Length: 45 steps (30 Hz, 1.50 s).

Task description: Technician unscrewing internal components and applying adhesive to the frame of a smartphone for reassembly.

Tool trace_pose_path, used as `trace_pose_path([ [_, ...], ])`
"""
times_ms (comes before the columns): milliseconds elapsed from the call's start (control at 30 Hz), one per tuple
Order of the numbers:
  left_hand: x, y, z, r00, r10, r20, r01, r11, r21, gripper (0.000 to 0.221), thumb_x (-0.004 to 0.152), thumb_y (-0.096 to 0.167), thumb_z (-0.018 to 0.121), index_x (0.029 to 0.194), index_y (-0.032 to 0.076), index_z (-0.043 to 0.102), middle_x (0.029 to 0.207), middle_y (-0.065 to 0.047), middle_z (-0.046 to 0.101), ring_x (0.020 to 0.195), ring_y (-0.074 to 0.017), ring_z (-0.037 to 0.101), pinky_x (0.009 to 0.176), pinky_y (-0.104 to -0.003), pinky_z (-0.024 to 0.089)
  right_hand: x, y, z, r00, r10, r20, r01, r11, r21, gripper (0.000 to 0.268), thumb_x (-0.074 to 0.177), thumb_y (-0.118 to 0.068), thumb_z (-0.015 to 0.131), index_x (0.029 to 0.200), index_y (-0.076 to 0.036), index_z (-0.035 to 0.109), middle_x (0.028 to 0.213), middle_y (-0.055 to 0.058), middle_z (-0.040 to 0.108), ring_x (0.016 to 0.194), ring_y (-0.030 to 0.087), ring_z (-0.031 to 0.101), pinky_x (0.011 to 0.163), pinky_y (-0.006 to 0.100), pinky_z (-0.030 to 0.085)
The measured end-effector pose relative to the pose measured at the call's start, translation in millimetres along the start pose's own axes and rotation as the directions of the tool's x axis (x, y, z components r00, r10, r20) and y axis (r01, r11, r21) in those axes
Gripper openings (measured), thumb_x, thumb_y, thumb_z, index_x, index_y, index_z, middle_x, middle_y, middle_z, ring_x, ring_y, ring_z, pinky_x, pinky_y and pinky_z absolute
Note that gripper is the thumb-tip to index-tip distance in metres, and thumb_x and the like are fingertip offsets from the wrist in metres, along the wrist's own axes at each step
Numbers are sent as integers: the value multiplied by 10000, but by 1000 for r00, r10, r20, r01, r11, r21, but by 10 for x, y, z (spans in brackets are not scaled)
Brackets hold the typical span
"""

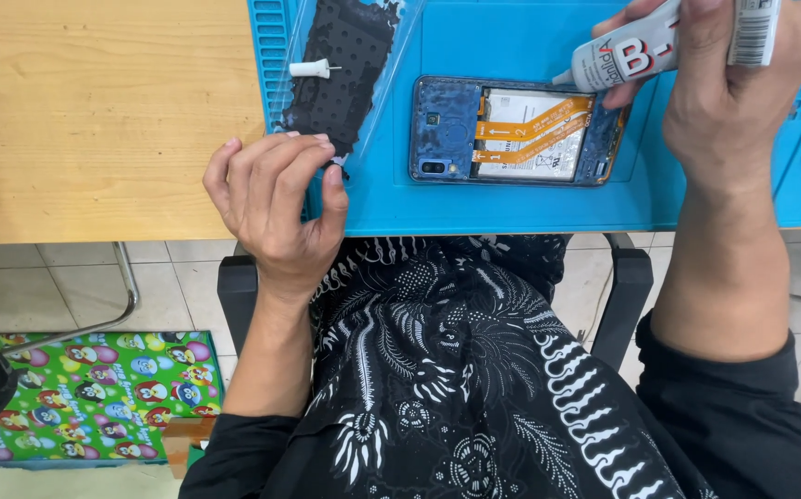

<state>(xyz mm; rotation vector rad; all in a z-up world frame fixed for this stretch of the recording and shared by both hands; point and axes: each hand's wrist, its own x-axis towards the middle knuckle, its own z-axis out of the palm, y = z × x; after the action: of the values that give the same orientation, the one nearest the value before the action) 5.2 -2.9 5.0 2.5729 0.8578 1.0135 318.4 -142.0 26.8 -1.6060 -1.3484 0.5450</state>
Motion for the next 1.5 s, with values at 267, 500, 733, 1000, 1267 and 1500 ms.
trace_pose_path([
  [267,4,15,17,1000,0,-7,0,1000,5,186,1060,158,563,976,56,694,990,-77,770,925,-290,722,1033,-431,372,-84,69,-89,1000,10,-15,-10,1000,-5,451,1358,-202,328,1191,204,434,1132,426,621,1000,555,785,629,428,563],
  [500,11,25,13,1000,-6,2,6,1000,-2,183,1062,155,559,974,56,686,988,-80,769,922,-292,721,1043,-428,364,-144,103,-157,1000,9,-30,-10,999,-46,529,1367,-223,318,1185,246,479,1088,434,648,957,527,785,640,409,541],
  [733,10,26,17,1000,-2,-1,2,1000,-6,179,1057,147,563,971,52,686,988,-83,765,913,-293,717,1041,-431,365,-267,203,-212,996,52,-66,-53,998,-22,481,1375,-186,331,1200,244,458,1092,432,611,939,539,762,653,436,549],
  [1000,-9,21,7,999,-14,32,14,1000,-5,158,1058,139,569,1001,48,684,1006,-86,755,940,-307,711,1056,-439,360,-376,277,-265,987,105,-119,-105,994,6,470,1385,-196,340,1200,220,455,1143,457,656,782,446,681,670,425,538],
  [1267,-7,27,14,1000,-18,17,18,1000,-3,162,1058,147,570,997,50,685,1003,-83,757,933,-305,718,1053,-443,363,-460,291,-334,985,131,-111,-134,991,-19,566,1381,-278,294,1251,234,496,1155,458,671,812,439,688,678,407,529],
  [1500,-69,91,-95,994,110,24,-104,977,-185,96,1024,103,619,1074,32,660,1062,-112,729,960,-296,683,889,-427,427,-929,-215,177,897,-1,-442,26,998,49,457,1226,-429,267,1389,-26,405,1237,381,564,637,447,567,572,454,517],
])
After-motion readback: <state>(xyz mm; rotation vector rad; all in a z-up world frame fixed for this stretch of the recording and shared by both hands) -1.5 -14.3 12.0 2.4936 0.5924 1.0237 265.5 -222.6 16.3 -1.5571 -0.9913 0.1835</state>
